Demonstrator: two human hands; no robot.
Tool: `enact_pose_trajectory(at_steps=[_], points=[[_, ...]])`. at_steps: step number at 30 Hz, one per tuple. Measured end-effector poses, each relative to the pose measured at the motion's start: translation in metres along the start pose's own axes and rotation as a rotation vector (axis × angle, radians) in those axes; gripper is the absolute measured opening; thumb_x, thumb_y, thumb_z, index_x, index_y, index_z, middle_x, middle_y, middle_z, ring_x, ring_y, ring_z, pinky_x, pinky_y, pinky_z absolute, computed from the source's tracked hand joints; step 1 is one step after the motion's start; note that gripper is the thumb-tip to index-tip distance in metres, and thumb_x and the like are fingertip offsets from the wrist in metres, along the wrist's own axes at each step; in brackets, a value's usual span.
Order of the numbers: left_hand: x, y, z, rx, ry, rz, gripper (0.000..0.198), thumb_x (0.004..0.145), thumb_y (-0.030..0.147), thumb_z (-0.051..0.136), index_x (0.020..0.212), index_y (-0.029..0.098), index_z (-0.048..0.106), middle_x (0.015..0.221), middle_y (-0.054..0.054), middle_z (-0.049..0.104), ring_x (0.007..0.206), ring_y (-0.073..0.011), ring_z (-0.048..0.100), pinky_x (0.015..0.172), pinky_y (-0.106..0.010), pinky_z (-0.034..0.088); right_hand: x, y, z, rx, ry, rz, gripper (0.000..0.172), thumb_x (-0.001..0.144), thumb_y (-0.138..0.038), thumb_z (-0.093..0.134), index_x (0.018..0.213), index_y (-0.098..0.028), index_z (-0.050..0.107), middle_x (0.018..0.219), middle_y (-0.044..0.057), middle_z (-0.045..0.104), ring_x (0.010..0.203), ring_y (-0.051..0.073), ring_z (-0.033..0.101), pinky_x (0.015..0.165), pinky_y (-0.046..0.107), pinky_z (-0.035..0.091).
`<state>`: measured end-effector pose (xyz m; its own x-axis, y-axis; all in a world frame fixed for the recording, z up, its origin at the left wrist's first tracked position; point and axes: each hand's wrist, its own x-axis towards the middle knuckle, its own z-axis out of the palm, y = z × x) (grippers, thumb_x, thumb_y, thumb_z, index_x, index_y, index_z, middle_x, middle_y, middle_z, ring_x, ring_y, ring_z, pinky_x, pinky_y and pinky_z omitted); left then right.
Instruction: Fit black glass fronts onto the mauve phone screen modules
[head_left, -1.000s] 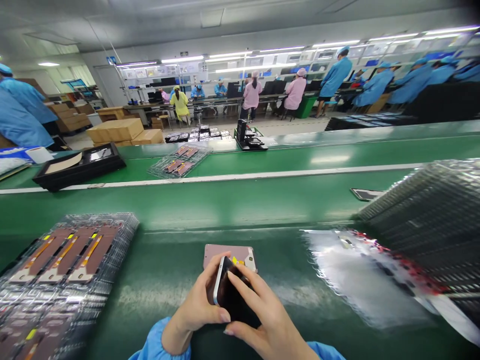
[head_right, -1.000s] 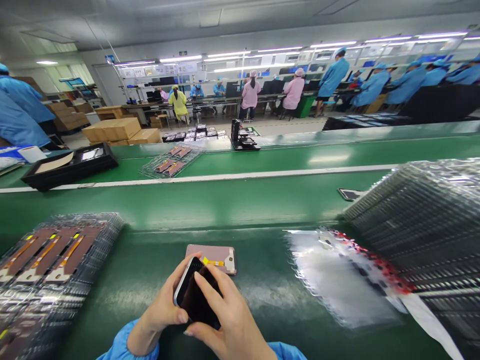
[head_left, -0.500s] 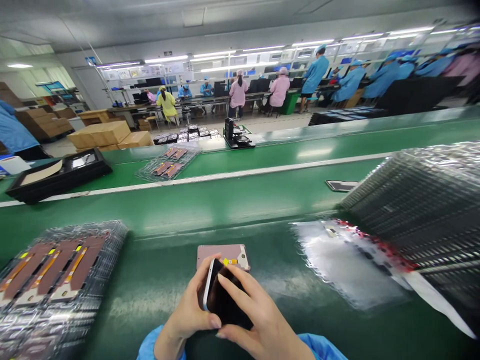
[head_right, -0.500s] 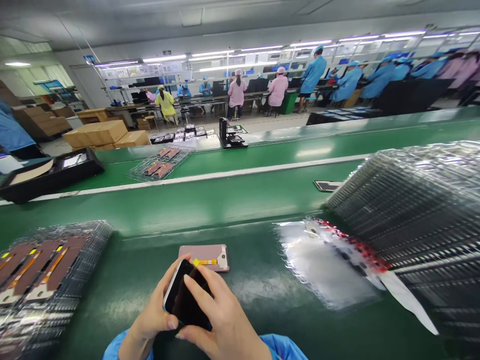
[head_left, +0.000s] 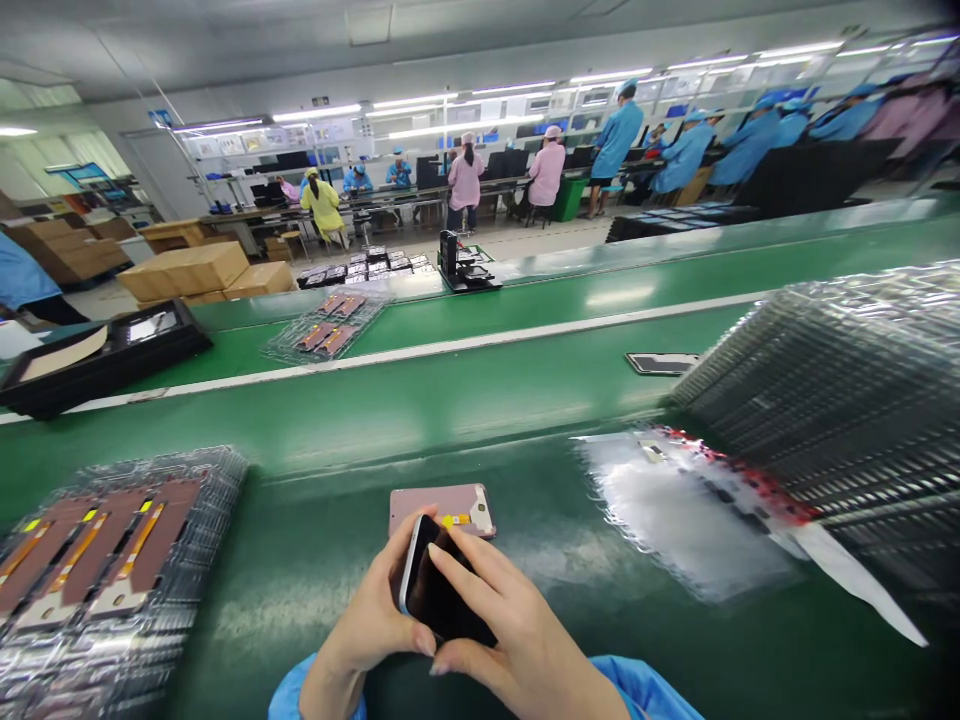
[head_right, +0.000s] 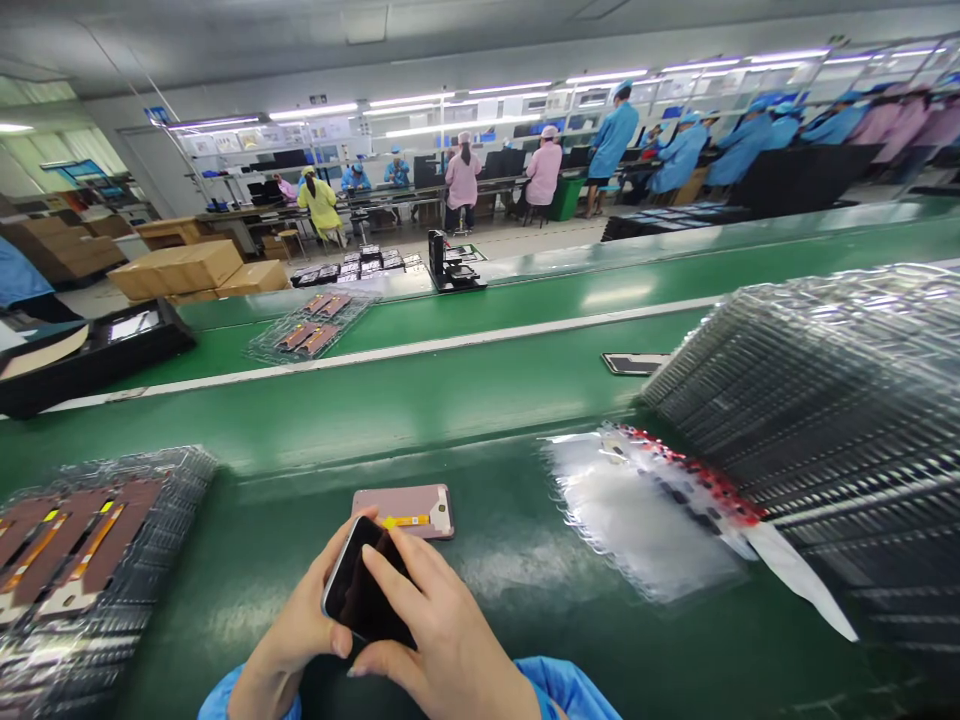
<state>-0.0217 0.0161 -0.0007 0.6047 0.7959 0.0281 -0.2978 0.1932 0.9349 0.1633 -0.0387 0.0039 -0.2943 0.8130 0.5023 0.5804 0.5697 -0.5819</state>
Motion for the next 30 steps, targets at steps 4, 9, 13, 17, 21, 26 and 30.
enact_pose_trajectory(at_steps=[4, 9, 13, 17, 21, 26, 30], points=[[-0.001, -0.011, -0.001, -0.022, 0.054, -0.018, 0.101, 0.045, 0.052, 0.09, 0.137, 0.035, 0.054, 0.138, -0.01, 0.061, 0.133, -0.0349, 0.049, 0.115, -0.046, 0.03, -0.001, 0.0, 0.004, -0.033, 0.02, -0.006, 0.07, 0.081, -0.045, 0.075, 0.141, -0.019, 0.05, 0.137, 0.017, 0.059, 0.126, 0.034, 0.055, 0.102, 0.05, 0.05], [0.002, -0.023, 0.0, -0.182, 0.221, -0.073, 0.064, 0.069, 0.052, 0.08, 0.125, 0.025, 0.065, 0.116, -0.01, 0.072, 0.109, -0.0282, 0.067, 0.093, -0.038, 0.054, -0.002, 0.01, 0.008, 0.031, 0.088, 0.148, 0.069, 0.084, -0.043, 0.071, 0.144, -0.018, 0.047, 0.14, 0.019, 0.056, 0.127, 0.035, 0.054, 0.103, 0.055, 0.047], [0.007, -0.01, -0.001, -0.213, 0.371, -0.168, 0.038, 0.082, 0.047, 0.07, 0.099, 0.014, 0.074, 0.079, -0.006, 0.074, 0.066, -0.0165, 0.069, 0.058, -0.026, 0.059, 0.002, 0.024, 0.0, 0.429, 0.008, 0.419, 0.064, 0.092, -0.052, 0.057, 0.146, -0.02, 0.044, 0.134, 0.014, 0.062, 0.124, 0.03, 0.058, 0.104, 0.047, 0.047], [0.01, 0.0, -0.006, -0.238, 0.413, -0.188, 0.036, 0.082, 0.044, 0.072, 0.097, 0.012, 0.073, 0.073, -0.004, 0.071, 0.062, -0.0129, 0.066, 0.06, -0.024, 0.059, 0.005, 0.035, -0.007, 0.852, -0.231, 0.614, 0.048, 0.094, -0.056, 0.05, 0.113, -0.017, 0.072, 0.093, 0.007, 0.074, 0.09, 0.023, 0.069, 0.079, 0.033, 0.055], [0.01, -0.005, -0.007, -0.25, 0.43, -0.195, 0.038, 0.08, 0.044, 0.073, 0.099, 0.011, 0.073, 0.069, -0.003, 0.07, 0.065, -0.0149, 0.069, 0.064, -0.024, 0.06, 0.005, 0.038, -0.001, 1.051, -0.25, 0.692, 0.047, 0.083, -0.06, 0.065, 0.082, -0.014, 0.072, 0.064, -0.001, 0.061, 0.06, 0.012, 0.056, 0.059, 0.025, 0.047], [0.009, -0.006, -0.004, -0.265, 0.389, -0.186, 0.042, 0.084, 0.048, 0.068, 0.103, 0.012, 0.073, 0.094, -0.011, 0.077, 0.081, -0.0207, 0.073, 0.068, -0.029, 0.062, 0.002, 0.04, 0.006, 1.044, -0.141, 0.709, 0.046, 0.079, -0.059, 0.069, 0.07, -0.015, 0.065, 0.06, -0.003, 0.053, 0.058, 0.011, 0.049, 0.058, 0.024, 0.045], [0.008, -0.002, -0.002, -0.214, 0.267, -0.214, 0.035, 0.089, 0.041, 0.063, 0.109, 0.014, 0.073, 0.095, -0.011, 0.077, 0.078, -0.0182, 0.072, 0.064, -0.027, 0.061, 0.001, 0.043, 0.009, 1.038, -0.039, 0.721, 0.044, 0.082, -0.057, 0.068, 0.073, -0.015, 0.066, 0.063, -0.002, 0.056, 0.06, 0.011, 0.05, 0.061, 0.024, 0.044]])
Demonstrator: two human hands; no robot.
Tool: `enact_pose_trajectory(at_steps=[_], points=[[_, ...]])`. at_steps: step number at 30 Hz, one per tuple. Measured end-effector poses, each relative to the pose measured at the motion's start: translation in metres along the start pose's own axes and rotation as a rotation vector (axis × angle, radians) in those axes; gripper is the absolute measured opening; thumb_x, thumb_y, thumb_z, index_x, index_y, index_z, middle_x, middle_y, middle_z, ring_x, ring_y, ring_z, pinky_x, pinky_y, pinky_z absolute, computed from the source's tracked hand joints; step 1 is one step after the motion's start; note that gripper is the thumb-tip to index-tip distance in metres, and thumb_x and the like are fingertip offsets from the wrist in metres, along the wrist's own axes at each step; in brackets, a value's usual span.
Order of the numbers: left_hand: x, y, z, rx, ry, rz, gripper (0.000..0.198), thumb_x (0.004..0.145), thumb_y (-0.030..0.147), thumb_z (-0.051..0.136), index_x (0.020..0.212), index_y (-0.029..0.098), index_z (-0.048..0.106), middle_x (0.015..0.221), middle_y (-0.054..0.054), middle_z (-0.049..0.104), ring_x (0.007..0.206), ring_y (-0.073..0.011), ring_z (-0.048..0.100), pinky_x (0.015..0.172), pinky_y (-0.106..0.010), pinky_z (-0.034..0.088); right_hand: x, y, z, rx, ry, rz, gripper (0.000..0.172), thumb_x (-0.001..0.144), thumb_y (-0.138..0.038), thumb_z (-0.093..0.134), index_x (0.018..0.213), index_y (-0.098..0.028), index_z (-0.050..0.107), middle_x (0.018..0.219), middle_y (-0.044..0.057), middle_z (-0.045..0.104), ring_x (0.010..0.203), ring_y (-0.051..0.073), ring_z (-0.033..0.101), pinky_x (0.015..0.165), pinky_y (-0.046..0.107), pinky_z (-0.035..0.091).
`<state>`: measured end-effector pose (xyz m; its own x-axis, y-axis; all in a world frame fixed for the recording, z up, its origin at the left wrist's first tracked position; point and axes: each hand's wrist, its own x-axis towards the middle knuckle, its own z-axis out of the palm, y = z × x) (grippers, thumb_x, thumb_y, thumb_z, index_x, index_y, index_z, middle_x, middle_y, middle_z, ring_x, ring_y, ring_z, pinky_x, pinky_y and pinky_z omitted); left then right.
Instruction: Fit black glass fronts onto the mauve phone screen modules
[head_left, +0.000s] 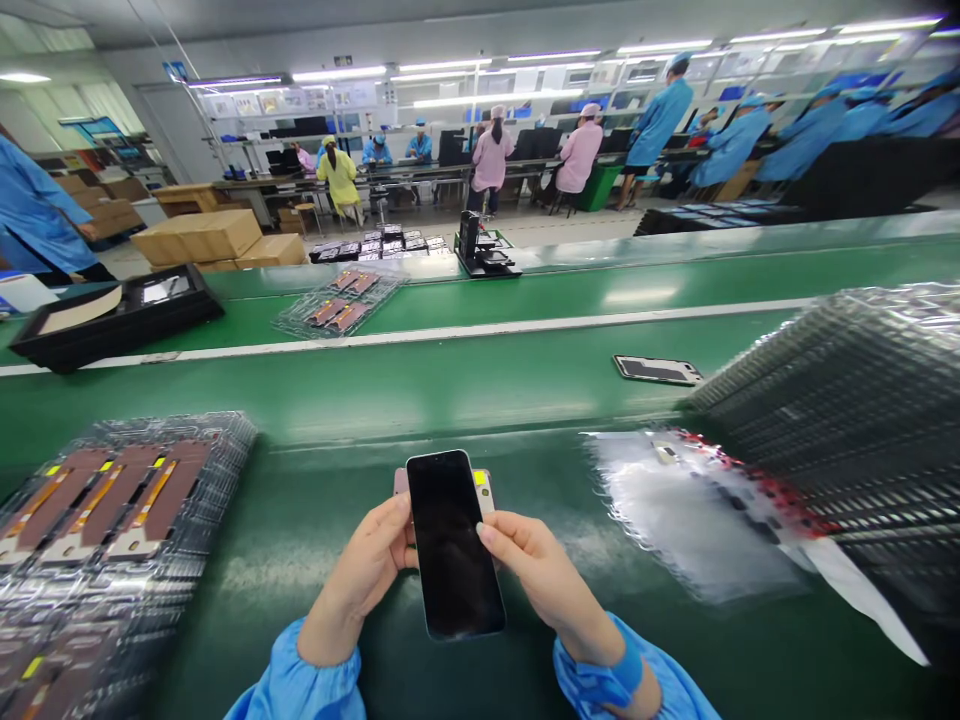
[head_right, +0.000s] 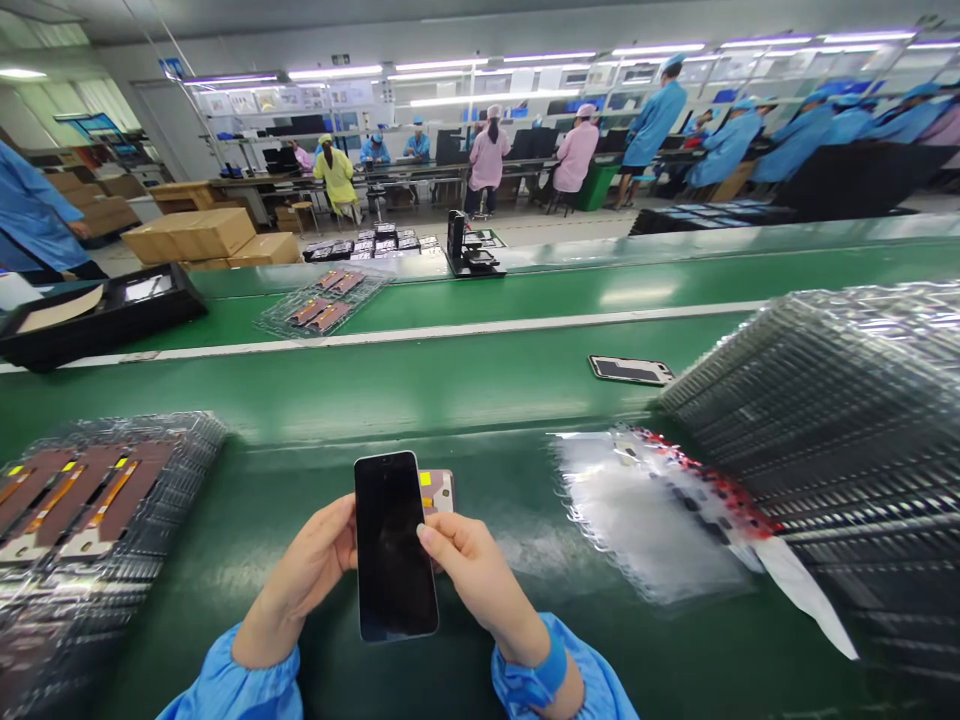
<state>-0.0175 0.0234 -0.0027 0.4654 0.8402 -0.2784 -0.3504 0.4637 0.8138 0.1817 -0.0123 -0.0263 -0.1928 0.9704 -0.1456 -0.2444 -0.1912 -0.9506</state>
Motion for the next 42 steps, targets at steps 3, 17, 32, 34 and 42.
enact_pose_trajectory(at_steps=[3, 17, 32, 34, 42], points=[[0.0, 0.001, 0.001, 0.09, -0.033, -0.028, 0.034, 0.084, 0.035, 0.071, 0.112, 0.016, 0.073, 0.084, -0.007, 0.075, 0.069, -0.015, 0.07, 0.057, -0.023, 0.06, 0.001, 0.002, 0.0, 0.019, 0.064, -0.014, 0.042, 0.084, -0.057, 0.065, 0.079, -0.015, 0.068, 0.066, -0.002, 0.059, 0.063, 0.012, 0.053, 0.063, 0.025, 0.046], [0.004, 0.001, -0.003, 0.058, 0.123, 0.075, 0.036, 0.081, 0.037, 0.073, 0.11, 0.015, 0.074, 0.069, -0.001, 0.067, 0.056, -0.0076, 0.058, 0.047, -0.014, 0.049, 0.0, -0.001, -0.013, 0.003, -0.168, 0.12, 0.047, 0.082, -0.051, 0.071, 0.117, -0.018, 0.071, 0.092, 0.008, 0.077, 0.077, 0.019, 0.073, 0.066, 0.027, 0.054], [0.005, -0.003, 0.0, 0.551, 0.051, 0.073, 0.029, 0.068, 0.042, 0.079, 0.073, 0.014, 0.071, 0.066, -0.001, 0.063, 0.058, -0.012, 0.05, 0.057, -0.024, 0.041, 0.003, 0.007, -0.008, 0.021, 0.055, -0.071, 0.043, 0.084, -0.052, 0.069, 0.109, -0.016, 0.07, 0.083, 0.008, 0.078, 0.072, 0.021, 0.075, 0.072, 0.033, 0.057], [0.005, -0.004, 0.001, 0.61, 0.08, 0.069, 0.027, 0.072, 0.037, 0.075, 0.061, 0.015, 0.064, 0.058, 0.002, 0.059, 0.055, -0.0108, 0.047, 0.055, -0.023, 0.036, 0.004, 0.009, -0.007, 0.038, 0.086, -0.081, 0.043, 0.083, -0.052, 0.07, 0.107, -0.017, 0.071, 0.086, 0.008, 0.078, 0.072, 0.022, 0.075, 0.072, 0.034, 0.057], [0.005, -0.008, 0.0, 0.701, 0.109, 0.091, 0.034, 0.078, 0.041, 0.065, 0.056, 0.018, 0.054, 0.056, 0.003, 0.052, 0.056, -0.0122, 0.046, 0.058, -0.025, 0.033, 0.004, 0.009, -0.006, 0.145, 0.072, -0.028, 0.047, 0.086, -0.057, 0.065, 0.112, -0.019, 0.072, 0.097, 0.01, 0.079, 0.083, 0.024, 0.076, 0.07, 0.031, 0.055]])
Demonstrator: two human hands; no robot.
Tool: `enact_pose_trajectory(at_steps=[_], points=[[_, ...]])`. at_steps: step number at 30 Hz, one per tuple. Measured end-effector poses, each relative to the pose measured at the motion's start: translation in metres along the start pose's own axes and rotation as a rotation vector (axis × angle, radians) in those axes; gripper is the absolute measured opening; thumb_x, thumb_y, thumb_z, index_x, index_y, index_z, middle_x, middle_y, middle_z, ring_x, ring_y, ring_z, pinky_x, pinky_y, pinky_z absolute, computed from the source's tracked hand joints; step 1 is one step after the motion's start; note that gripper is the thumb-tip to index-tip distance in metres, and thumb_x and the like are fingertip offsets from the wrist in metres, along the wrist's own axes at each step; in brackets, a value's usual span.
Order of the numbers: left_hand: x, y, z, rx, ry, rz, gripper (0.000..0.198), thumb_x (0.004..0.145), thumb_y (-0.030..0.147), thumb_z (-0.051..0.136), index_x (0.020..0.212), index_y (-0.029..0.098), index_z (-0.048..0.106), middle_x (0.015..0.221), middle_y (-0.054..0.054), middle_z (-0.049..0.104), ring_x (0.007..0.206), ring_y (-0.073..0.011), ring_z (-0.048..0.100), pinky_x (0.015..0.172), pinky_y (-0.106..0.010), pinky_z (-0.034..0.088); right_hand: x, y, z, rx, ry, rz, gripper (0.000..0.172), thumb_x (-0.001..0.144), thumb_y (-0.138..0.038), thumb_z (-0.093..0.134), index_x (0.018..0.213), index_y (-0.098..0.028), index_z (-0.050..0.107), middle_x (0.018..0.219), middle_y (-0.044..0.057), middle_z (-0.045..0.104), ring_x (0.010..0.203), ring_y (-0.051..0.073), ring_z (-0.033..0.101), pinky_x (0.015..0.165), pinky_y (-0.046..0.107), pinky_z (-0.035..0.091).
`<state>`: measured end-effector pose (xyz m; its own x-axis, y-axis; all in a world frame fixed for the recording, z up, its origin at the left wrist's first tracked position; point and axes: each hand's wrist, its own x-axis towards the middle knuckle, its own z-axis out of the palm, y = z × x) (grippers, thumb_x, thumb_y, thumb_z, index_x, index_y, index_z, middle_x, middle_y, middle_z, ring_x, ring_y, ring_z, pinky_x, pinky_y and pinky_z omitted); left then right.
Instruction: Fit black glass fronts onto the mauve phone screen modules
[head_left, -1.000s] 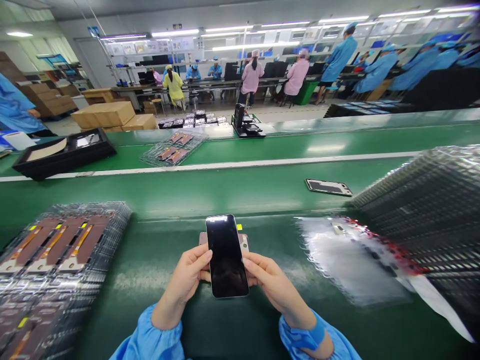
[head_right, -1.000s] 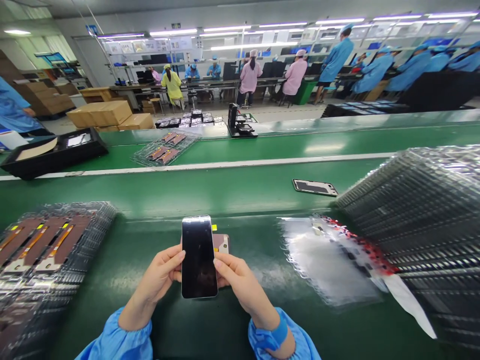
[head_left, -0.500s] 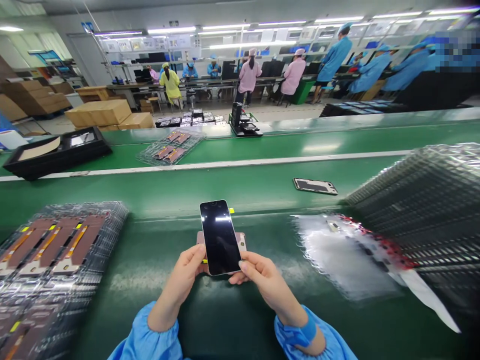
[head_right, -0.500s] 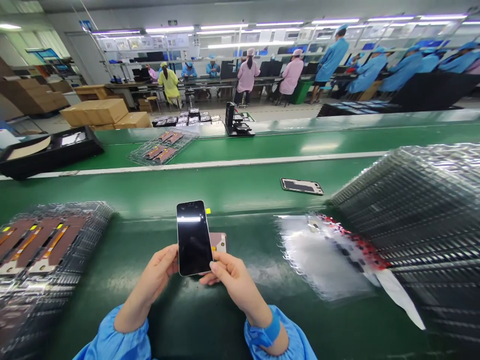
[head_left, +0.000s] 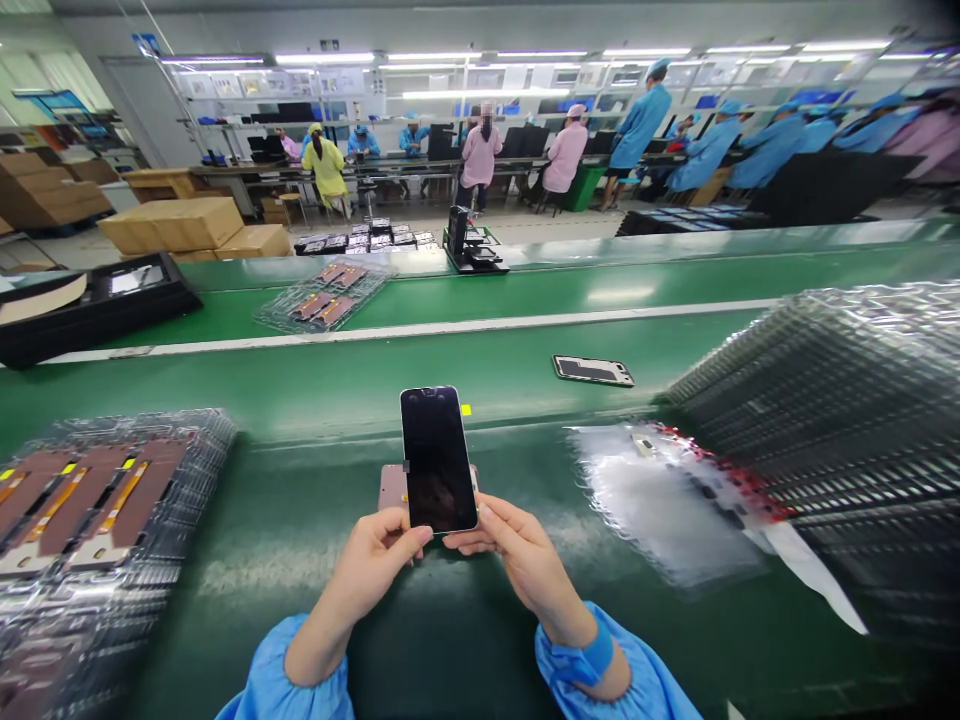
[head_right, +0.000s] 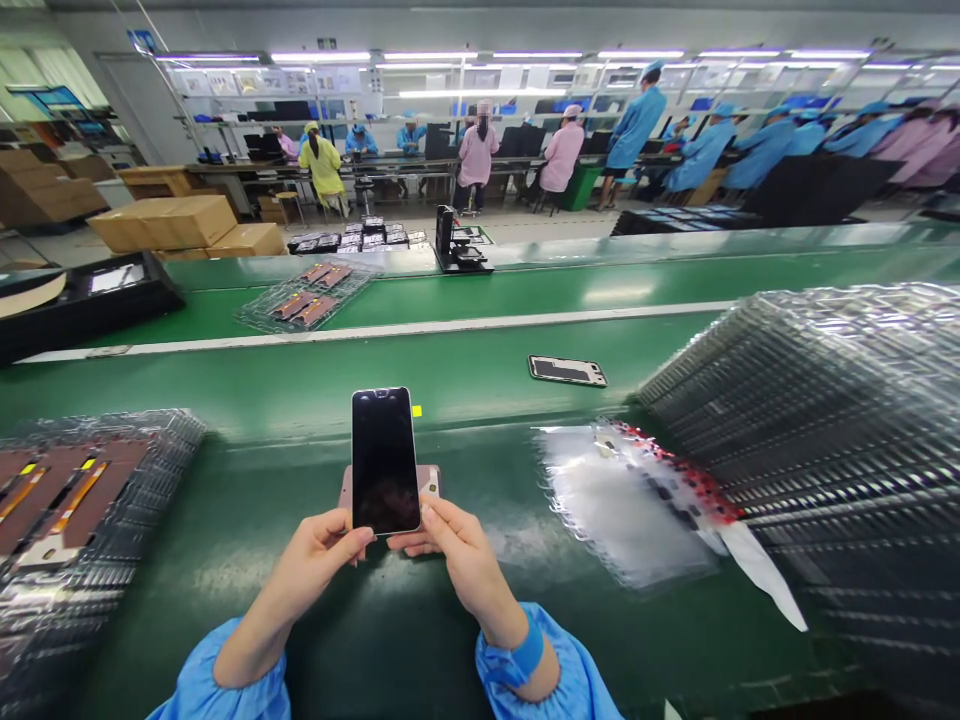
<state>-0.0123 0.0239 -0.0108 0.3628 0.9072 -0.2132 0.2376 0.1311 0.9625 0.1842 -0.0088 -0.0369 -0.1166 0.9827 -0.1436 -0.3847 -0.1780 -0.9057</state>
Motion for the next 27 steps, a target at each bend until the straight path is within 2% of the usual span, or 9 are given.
enact_pose_trajectory(at_steps=[7, 12, 15, 17, 18, 20, 21, 24, 27], points=[[0.0, 0.0, 0.0, -0.023, -0.035, 0.018, 0.038, 0.079, 0.046, 0.064, 0.057, 0.017, 0.055, 0.057, 0.001, 0.053, 0.058, -0.0131, 0.046, 0.06, -0.026, 0.035, -0.002, -0.003, 0.0, 0.011, -0.01, -0.003, 0.045, 0.086, -0.056, 0.066, 0.109, -0.019, 0.074, 0.093, 0.011, 0.079, 0.082, 0.024, 0.076, 0.069, 0.03, 0.054], [0.0, 0.001, 0.0, -0.055, -0.069, 0.025, 0.04, 0.08, 0.049, 0.065, 0.057, 0.017, 0.059, 0.057, 0.0, 0.057, 0.059, -0.0132, 0.049, 0.061, -0.026, 0.039, -0.001, 0.005, -0.003, -0.131, 0.024, -0.078, 0.042, 0.087, -0.055, 0.065, 0.108, -0.019, 0.073, 0.085, 0.008, 0.078, 0.074, 0.022, 0.075, 0.069, 0.032, 0.056], [0.0, 0.002, -0.002, -0.073, -0.125, 0.018, 0.041, 0.078, 0.05, 0.068, 0.057, 0.015, 0.063, 0.058, -0.001, 0.061, 0.059, -0.0138, 0.053, 0.062, -0.026, 0.042, 0.0, 0.006, -0.005, -0.179, 0.018, -0.107, 0.041, 0.089, -0.054, 0.062, 0.109, -0.019, 0.072, 0.087, 0.007, 0.078, 0.07, 0.02, 0.074, 0.071, 0.033, 0.057], [0.002, 0.003, -0.005, -0.092, -0.159, 0.029, 0.037, 0.075, 0.051, 0.072, 0.069, 0.014, 0.071, 0.07, -0.004, 0.07, 0.069, -0.017, 0.06, 0.068, -0.028, 0.046, 0.0, 0.006, -0.005, -0.218, -0.01, -0.115, 0.042, 0.091, -0.054, 0.058, 0.109, -0.019, 0.072, 0.089, 0.006, 0.077, 0.07, 0.02, 0.074, 0.072, 0.033, 0.057], [0.003, 0.005, -0.008, -0.133, -0.154, 0.041, 0.038, 0.073, 0.052, 0.073, 0.083, 0.015, 0.074, 0.083, -0.006, 0.074, 0.078, -0.0193, 0.064, 0.073, -0.029, 0.048, 0.0, 0.005, -0.004, -0.244, -0.033, -0.114, 0.042, 0.092, -0.053, 0.057, 0.109, -0.018, 0.072, 0.089, 0.006, 0.077, 0.07, 0.02, 0.074, 0.071, 0.034, 0.058], [0.006, 0.009, -0.016, -0.279, -0.086, 0.027, 0.05, 0.076, 0.055, 0.07, 0.112, 0.02, 0.07, 0.105, -0.008, 0.074, 0.092, -0.0227, 0.066, 0.079, -0.032, 0.052, -0.001, 0.005, 0.0, -0.311, -0.101, -0.107, 0.042, 0.094, -0.053, 0.054, 0.106, -0.017, 0.073, 0.088, 0.007, 0.077, 0.069, 0.021, 0.074, 0.069, 0.034, 0.059], [0.009, 0.011, -0.022, -0.355, -0.022, -0.004, 0.053, 0.078, 0.055, 0.068, 0.118, 0.021, 0.066, 0.108, -0.008, 0.073, 0.093, -0.0229, 0.066, 0.076, -0.032, 0.054, -0.001, 0.005, 0.002, -0.353, -0.14, -0.104, 0.043, 0.094, -0.053, 0.053, 0.105, -0.016, 0.073, 0.087, 0.007, 0.077, 0.068, 0.022, 0.074, 0.066, 0.033, 0.059], [0.025, 0.018, -0.045, -0.45, 0.148, -0.113, 0.043, 0.078, 0.047, 0.072, 0.109, 0.018, 0.068, 0.091, -0.007, 0.074, 0.075, -0.0198, 0.068, 0.057, -0.027, 0.054, 0.001, 0.006, 0.004, -0.504, -0.215, -0.126, 0.044, 0.098, -0.049, 0.045, 0.111, -0.016, 0.072, 0.081, 0.007, 0.077, 0.065, 0.022, 0.075, 0.062, 0.033, 0.059], [0.054, 0.023, -0.073, -0.423, 0.264, -0.107, 0.034, 0.074, 0.032, 0.077, 0.101, 0.014, 0.068, 0.08, -0.005, 0.072, 0.065, -0.0164, 0.066, 0.052, -0.024, 0.052, 0.008, 0.009, -0.002, -0.774, -0.131, -0.285, 0.038, 0.1, -0.038, 0.045, 0.128, -0.02, 0.062, 0.101, 0.011, 0.076, 0.088, 0.026, 0.074, 0.081, 0.043, 0.058]])
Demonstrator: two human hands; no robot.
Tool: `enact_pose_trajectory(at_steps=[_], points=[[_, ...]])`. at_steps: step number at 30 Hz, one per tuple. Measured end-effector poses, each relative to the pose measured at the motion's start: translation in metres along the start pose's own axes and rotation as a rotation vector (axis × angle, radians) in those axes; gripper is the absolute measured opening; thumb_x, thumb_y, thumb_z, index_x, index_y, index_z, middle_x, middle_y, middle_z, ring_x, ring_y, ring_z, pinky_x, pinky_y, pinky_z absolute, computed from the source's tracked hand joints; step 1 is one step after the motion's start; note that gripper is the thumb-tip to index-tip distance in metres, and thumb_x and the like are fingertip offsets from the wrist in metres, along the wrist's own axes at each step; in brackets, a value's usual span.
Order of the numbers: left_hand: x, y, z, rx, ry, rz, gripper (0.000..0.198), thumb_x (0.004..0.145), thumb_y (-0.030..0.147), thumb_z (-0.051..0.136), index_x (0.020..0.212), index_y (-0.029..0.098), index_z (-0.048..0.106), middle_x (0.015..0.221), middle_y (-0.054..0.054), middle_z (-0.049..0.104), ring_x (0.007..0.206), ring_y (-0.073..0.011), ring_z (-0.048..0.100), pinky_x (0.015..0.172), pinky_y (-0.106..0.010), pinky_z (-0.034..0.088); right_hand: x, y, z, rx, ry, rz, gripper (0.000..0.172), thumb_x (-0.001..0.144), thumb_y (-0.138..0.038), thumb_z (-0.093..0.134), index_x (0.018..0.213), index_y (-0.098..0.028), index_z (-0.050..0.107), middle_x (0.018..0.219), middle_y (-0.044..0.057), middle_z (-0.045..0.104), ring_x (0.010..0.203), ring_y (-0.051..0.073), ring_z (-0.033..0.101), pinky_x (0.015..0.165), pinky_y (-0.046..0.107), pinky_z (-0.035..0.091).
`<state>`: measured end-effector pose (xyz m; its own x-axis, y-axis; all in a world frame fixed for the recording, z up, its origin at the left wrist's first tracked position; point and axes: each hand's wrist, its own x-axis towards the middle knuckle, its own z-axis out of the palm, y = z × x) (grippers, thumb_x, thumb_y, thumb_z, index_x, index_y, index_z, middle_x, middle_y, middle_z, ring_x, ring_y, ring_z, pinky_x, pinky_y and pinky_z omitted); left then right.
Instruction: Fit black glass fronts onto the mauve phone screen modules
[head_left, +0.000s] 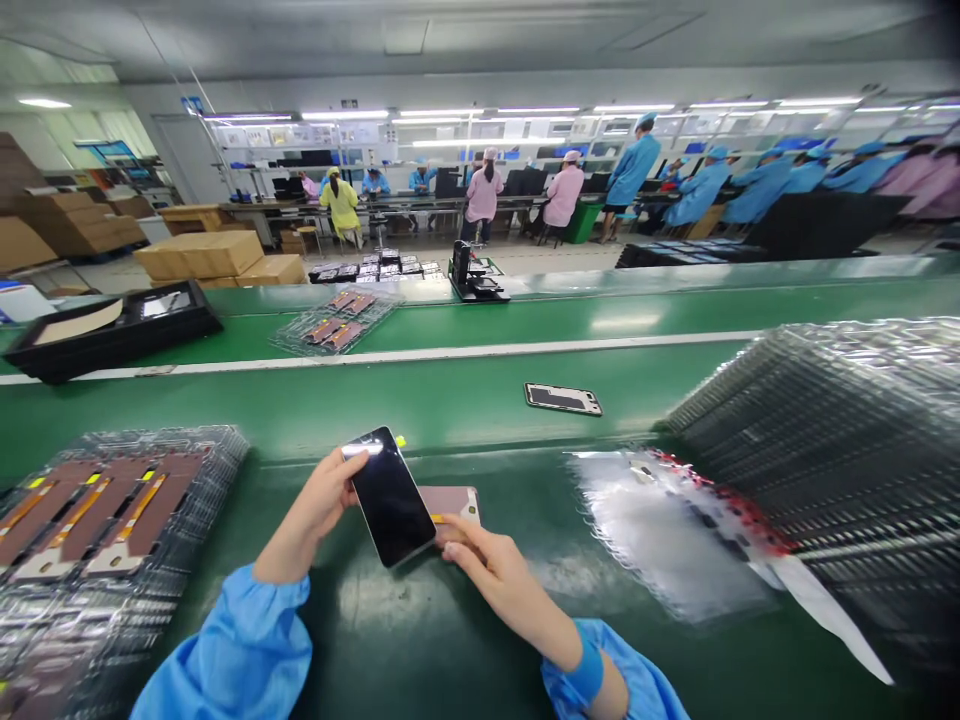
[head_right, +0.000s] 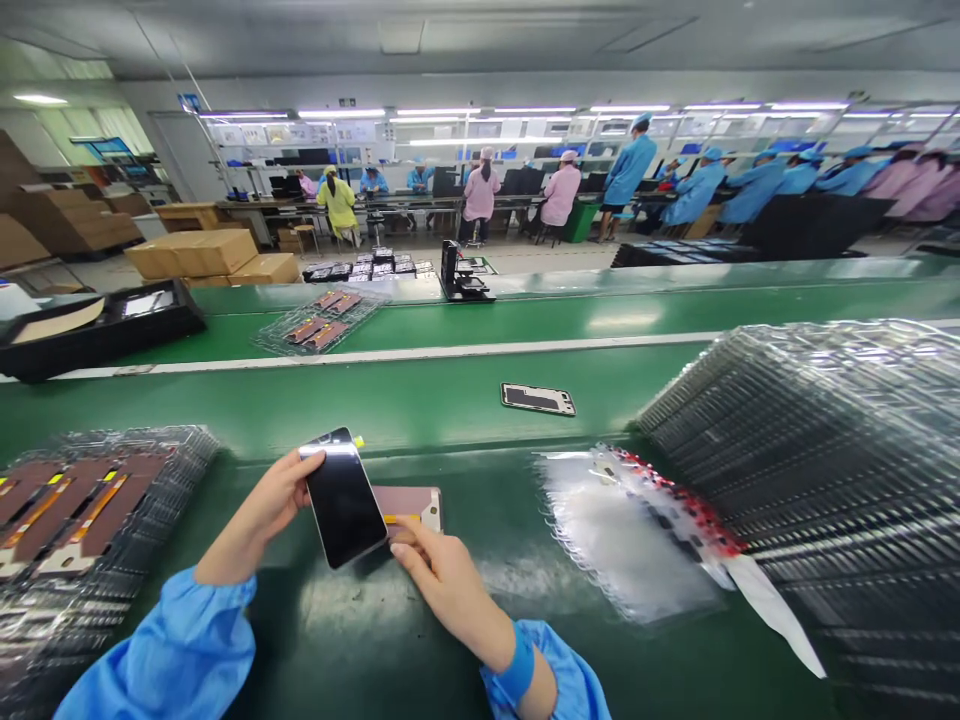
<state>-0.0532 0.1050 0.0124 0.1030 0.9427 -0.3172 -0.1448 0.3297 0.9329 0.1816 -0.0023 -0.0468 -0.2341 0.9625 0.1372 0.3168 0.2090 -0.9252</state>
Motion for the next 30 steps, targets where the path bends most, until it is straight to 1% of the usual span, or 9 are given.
enact_pose_trajectory(at_steps=[3, 6, 12, 15, 19, 22, 25, 28, 30], points=[[0.044, 0.014, -0.012, -0.006, 0.16, 0.067, 0.028, 0.084, 0.026, 0.068, 0.109, 0.016, 0.064, 0.079, -0.001, 0.069, 0.063, -0.0135, 0.065, 0.056, -0.026, 0.054, 0.008, 0.014, -0.002, -0.306, 0.098, -0.145, 0.036, 0.095, -0.025, 0.051, 0.13, -0.019, 0.061, 0.128, 0.017, 0.065, 0.12, 0.034, 0.059, 0.103, 0.056, 0.045], [0.085, 0.021, -0.022, 0.018, 0.345, 0.12, 0.029, 0.092, 0.029, 0.06, 0.119, 0.016, 0.059, 0.099, -0.005, 0.068, 0.077, -0.0155, 0.067, 0.067, -0.032, 0.058, 0.017, 0.027, 0.006, -0.485, 0.086, -0.266, 0.039, 0.092, -0.015, 0.054, 0.13, -0.017, 0.06, 0.14, 0.018, 0.056, 0.131, 0.036, 0.05, 0.108, 0.062, 0.037], [0.125, 0.022, -0.045, 0.263, 0.725, 0.268, 0.041, 0.091, 0.032, 0.061, 0.13, 0.019, 0.053, 0.133, -0.011, 0.056, 0.112, -0.0265, 0.06, 0.091, -0.049, 0.053, 0.027, 0.042, 0.025, -0.707, 0.03, -0.455, 0.042, 0.092, -0.008, 0.053, 0.134, -0.015, 0.055, 0.129, 0.017, 0.066, 0.119, 0.035, 0.061, 0.101, 0.062, 0.043], [0.132, 0.022, -0.044, 0.451, 0.784, 0.374, 0.046, 0.09, 0.032, 0.062, 0.133, 0.021, 0.051, 0.143, -0.011, 0.048, 0.124, -0.031, 0.051, 0.101, -0.056, 0.044, 0.026, 0.04, 0.025, -0.747, 0.025, -0.529, 0.04, 0.094, -0.006, 0.046, 0.132, -0.014, 0.057, 0.123, 0.016, 0.069, 0.11, 0.032, 0.065, 0.096, 0.058, 0.049], [0.152, 0.023, -0.01, 0.702, 0.572, 0.518, 0.042, 0.09, 0.033, 0.062, 0.129, 0.019, 0.055, 0.141, -0.011, 0.051, 0.127, -0.0311, 0.049, 0.104, -0.057, 0.04, 0.02, 0.031, 0.013, -0.659, 0.116, -0.562, 0.041, 0.097, -0.008, 0.038, 0.132, -0.014, 0.058, 0.125, 0.017, 0.068, 0.115, 0.03, 0.064, 0.098, 0.052, 0.051], [0.172, 0.02, 0.031, 0.853, 0.325, 0.595, 0.038, 0.09, 0.033, 0.062, 0.125, 0.018, 0.058, 0.136, -0.011, 0.055, 0.124, -0.0296, 0.052, 0.103, -0.056, 0.042, 0.016, 0.031, -0.006, -0.225, 0.346, -0.435, 0.035, 0.097, -0.019, 0.044, 0.123, -0.023, 0.067, 0.118, 0.011, 0.073, 0.11, 0.026, 0.067, 0.098, 0.044, 0.053], [0.193, 0.008, 0.078, 0.965, 0.087, 0.628, 0.038, 0.09, 0.033, 0.063, 0.124, 0.018, 0.058, 0.135, -0.011, 0.056, 0.121, -0.0286, 0.055, 0.101, -0.054, 0.045, 0.018, 0.034, -0.03, 0.026, 0.576, -0.249, 0.032, 0.099, -0.031, 0.046, 0.119, -0.024, 0.069, 0.113, 0.01, 0.074, 0.105, 0.025, 0.069, 0.093, 0.041, 0.055], [0.21, -0.012, 0.125, 1.049, -0.102, 0.625, 0.039, 0.09, 0.033, 0.063, 0.126, 0.018, 0.058, 0.135, -0.011, 0.056, 0.12, -0.0285, 0.056, 0.099, -0.054, 0.047, 0.026, 0.034, -0.046, 0.548, 0.675, -0.024, 0.036, 0.089, -0.043, 0.065, 0.117, -0.022, 0.07, 0.113, 0.009, 0.074, 0.105, 0.026, 0.068, 0.089, 0.04, 0.056], [0.221, -0.026, 0.155, 1.097, -0.193, 0.618, 0.04, 0.09, 0.033, 0.062, 0.127, 0.019, 0.057, 0.136, -0.011, 0.055, 0.12, -0.0288, 0.056, 0.099, -0.054, 0.047, 0.031, 0.033, -0.049, 0.968, 0.594, 0.095, 0.044, 0.074, -0.044, 0.08, 0.113, -0.024, 0.072, 0.101, 0.006, 0.076, 0.091, 0.022, 0.07, 0.075, 0.032, 0.058]])
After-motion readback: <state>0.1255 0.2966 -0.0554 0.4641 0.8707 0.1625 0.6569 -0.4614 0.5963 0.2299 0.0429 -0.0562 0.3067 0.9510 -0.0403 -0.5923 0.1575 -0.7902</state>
